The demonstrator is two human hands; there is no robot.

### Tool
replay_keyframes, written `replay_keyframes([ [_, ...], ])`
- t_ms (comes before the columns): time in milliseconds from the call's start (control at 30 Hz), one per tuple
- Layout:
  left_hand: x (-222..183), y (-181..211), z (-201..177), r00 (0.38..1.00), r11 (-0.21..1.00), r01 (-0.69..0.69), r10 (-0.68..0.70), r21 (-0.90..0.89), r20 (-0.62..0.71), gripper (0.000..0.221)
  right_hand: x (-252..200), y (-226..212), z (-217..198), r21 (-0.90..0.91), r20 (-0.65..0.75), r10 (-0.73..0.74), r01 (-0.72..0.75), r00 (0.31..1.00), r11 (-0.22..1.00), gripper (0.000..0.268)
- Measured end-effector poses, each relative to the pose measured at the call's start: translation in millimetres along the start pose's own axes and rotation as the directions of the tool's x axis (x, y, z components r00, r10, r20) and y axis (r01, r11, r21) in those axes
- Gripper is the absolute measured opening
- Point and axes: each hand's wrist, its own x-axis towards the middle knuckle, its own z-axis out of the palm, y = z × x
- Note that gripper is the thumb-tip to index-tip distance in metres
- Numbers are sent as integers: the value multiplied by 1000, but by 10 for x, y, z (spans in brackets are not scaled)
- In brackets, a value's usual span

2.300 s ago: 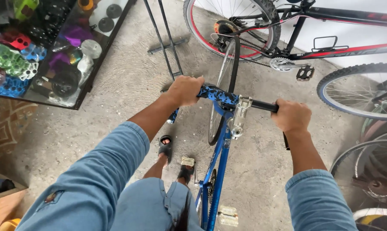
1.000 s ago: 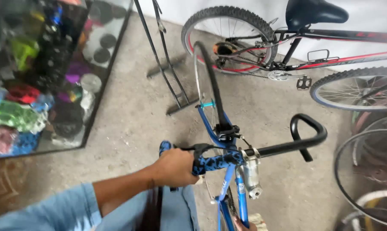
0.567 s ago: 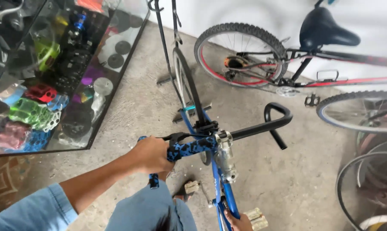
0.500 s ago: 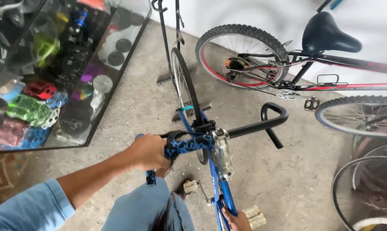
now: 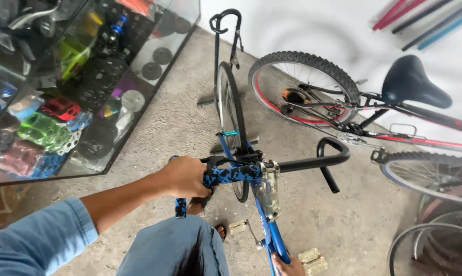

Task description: Wrapping handlebar tape around a bicycle's drop bars and securing it with a bar end plug.

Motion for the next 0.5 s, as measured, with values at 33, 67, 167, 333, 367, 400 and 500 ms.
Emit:
replay_keyframes([
  [33, 29, -8, -31, 1000, 1000, 10, -10, -7, -4, 57, 21, -83, -63, -9, 6, -7, 7, 1000, 1000, 63],
  [67, 60, -14, -53, 1000, 1000, 11, -11, 4, -3, 51, 2, -134, -93, 57, 9, 9, -10, 1000, 998, 60],
  [167, 196, -51, -86, 1000, 1000, 7, -7, 17, -9, 45, 183, -131, -86, 151, 22, -37, 34, 999, 988, 61],
  [333, 455, -157, -163, 999, 996, 25, -28, -90, -27, 50, 243, -507, -154, 521, 184, 65, -153, 981, 839, 64],
  [367, 533, -203, -178, 999, 995, 16, -20, -94, -37, 49, 304, -558, -142, 508, 159, 16, -96, 987, 856, 63],
  [400, 607, -245, -179, 999, 995, 8, -12, -98, -44, 48, 348, -589, -121, 494, 137, -31, -41, 990, 869, 62],
  [500, 688, -266, -300, 998, 994, 30, -36, -106, -56, 38, 529, -707, -33, 516, 124, -33, -36, 992, 856, 65],
])
